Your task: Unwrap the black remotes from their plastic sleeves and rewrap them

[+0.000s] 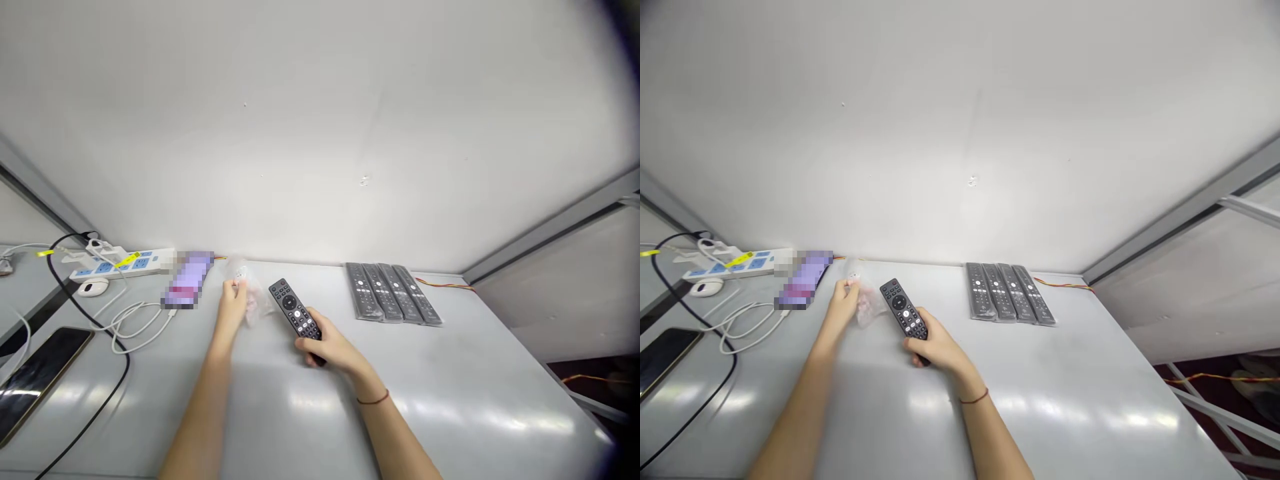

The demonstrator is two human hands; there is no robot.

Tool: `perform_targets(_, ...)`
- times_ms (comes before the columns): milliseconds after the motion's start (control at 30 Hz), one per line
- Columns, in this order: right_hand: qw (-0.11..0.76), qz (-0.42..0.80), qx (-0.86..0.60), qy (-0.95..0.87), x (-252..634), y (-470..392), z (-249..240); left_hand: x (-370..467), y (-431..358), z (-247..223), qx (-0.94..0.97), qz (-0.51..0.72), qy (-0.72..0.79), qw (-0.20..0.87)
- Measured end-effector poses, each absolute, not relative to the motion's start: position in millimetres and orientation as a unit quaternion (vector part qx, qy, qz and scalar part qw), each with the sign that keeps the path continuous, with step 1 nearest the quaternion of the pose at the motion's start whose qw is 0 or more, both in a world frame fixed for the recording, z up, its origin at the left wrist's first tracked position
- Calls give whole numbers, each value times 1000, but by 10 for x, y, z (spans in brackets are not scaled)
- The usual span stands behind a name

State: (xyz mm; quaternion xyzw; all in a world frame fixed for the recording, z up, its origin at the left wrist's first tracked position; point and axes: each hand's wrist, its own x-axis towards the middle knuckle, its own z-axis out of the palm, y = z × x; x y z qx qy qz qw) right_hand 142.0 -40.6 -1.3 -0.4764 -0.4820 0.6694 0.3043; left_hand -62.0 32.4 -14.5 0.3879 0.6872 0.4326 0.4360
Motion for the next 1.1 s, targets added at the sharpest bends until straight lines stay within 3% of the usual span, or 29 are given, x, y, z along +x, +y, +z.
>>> perform_targets(133, 190, 666, -473, -545, 1739, -417, 164, -441, 312, -96, 183, 550, 546, 604)
perform_targets(267, 127, 650, -490, -566, 1922, -418, 224, -388, 284, -95, 122, 569, 498, 642)
perform_targets(1100, 243, 657, -498, -512, 1812, -390, 6, -158, 190, -360, 212, 559, 485, 638)
